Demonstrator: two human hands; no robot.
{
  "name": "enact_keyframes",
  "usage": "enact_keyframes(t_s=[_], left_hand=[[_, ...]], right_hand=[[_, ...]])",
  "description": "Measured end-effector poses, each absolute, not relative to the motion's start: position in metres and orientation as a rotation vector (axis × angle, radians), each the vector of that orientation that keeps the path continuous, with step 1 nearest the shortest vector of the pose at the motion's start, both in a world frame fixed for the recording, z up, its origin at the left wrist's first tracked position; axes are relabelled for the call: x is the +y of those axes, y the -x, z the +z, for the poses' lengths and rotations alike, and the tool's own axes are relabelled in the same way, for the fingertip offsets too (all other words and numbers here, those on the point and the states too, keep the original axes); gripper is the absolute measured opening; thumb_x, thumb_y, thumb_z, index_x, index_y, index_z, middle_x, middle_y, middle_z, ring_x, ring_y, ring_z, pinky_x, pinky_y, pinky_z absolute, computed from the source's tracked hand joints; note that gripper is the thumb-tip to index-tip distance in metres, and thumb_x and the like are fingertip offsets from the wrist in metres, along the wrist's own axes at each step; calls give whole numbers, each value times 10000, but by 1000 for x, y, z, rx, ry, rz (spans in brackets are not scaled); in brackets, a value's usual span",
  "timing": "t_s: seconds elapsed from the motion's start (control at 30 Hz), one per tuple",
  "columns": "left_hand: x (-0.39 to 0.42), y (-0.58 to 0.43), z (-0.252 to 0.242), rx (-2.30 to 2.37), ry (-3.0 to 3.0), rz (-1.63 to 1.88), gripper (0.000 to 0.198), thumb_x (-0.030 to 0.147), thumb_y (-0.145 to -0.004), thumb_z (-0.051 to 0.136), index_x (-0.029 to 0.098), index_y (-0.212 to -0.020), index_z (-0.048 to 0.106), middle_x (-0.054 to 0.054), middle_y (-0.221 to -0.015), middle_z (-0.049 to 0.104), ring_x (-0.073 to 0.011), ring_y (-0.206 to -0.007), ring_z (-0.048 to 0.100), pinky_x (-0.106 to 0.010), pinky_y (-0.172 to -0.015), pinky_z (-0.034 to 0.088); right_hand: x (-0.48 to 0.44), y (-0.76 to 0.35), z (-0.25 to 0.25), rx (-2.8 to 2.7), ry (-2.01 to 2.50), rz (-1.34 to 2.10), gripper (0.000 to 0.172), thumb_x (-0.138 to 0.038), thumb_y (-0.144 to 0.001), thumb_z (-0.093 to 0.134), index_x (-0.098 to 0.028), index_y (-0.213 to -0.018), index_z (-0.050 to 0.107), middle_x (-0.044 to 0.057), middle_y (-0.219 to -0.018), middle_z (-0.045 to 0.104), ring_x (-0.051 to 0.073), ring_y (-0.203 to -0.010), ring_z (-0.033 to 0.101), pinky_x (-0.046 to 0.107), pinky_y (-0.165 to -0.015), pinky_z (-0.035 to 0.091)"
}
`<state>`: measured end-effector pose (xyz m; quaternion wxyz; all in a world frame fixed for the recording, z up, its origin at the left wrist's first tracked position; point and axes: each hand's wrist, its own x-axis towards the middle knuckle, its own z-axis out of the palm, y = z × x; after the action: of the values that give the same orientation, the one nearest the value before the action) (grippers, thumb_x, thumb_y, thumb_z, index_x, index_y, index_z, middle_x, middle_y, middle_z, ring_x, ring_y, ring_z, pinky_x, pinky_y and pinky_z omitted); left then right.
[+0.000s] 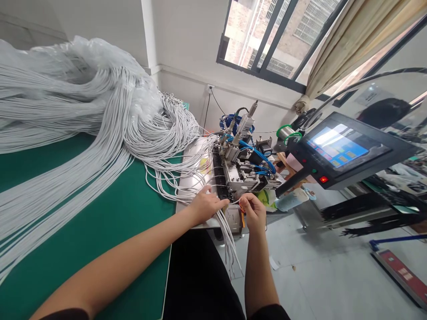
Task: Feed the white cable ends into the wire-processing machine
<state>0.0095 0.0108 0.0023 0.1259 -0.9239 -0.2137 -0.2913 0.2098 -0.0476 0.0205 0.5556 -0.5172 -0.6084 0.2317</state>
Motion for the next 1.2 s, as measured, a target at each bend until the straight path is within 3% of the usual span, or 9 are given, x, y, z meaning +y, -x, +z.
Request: enact_keyframes(t_s=[0.2, 0.33, 0.7, 0.97, 1.2], left_hand=[[9, -13, 6, -702, 2681, -783, 384, 67, -862, 395, 181, -1206, 521, 9, -696, 618, -158, -635, 582, -377, -829, 349], [6, -15, 9, -751, 2678, -734, 347, 89, -885, 404, 194, -1189, 534, -2, -728, 615, -170, -679, 584, -359, -783, 342], [5, -21, 7, -931, 2680, -667, 275, 92, -890, 430, 207, -1094, 575, 12, -659, 599, -170, -647, 566, -364, -780, 317], [4, -23, 8, -957, 2587, -769, 163, 89, -818, 476, 184, -855, 604, -54, -862, 620, -211, -831, 553, -394, -837, 310], [0, -18, 8, -914, 2522, -844, 186, 62, -766, 472, 163, -808, 623, -76, -894, 652, -230, -945, 555, -419, -892, 296]], right_hand=[[-42, -222, 16, -1536, 1409, 366, 197, -343, -882, 555, -186, -789, 627, 25, -723, 572, 157, -627, 497, 273, -591, 388], [-33, -229, 5, -1637, 1495, 341, 222, -343, -884, 531, -186, -755, 621, 15, -680, 543, 154, -606, 476, 265, -578, 371], [-12, -232, -13, -1523, 1355, 804, 248, -338, -843, 531, -187, -652, 483, -36, -616, 415, 125, -598, 385, 234, -562, 320], [-8, -225, -29, -1171, 1325, 1047, 301, -394, -731, 582, -197, -567, 425, -55, -537, 361, 101, -499, 305, 225, -487, 271], [-22, -223, -31, -1084, 1347, 1024, 342, -476, -754, 629, -175, -640, 513, -53, -543, 409, 100, -494, 342, 224, -478, 286]])
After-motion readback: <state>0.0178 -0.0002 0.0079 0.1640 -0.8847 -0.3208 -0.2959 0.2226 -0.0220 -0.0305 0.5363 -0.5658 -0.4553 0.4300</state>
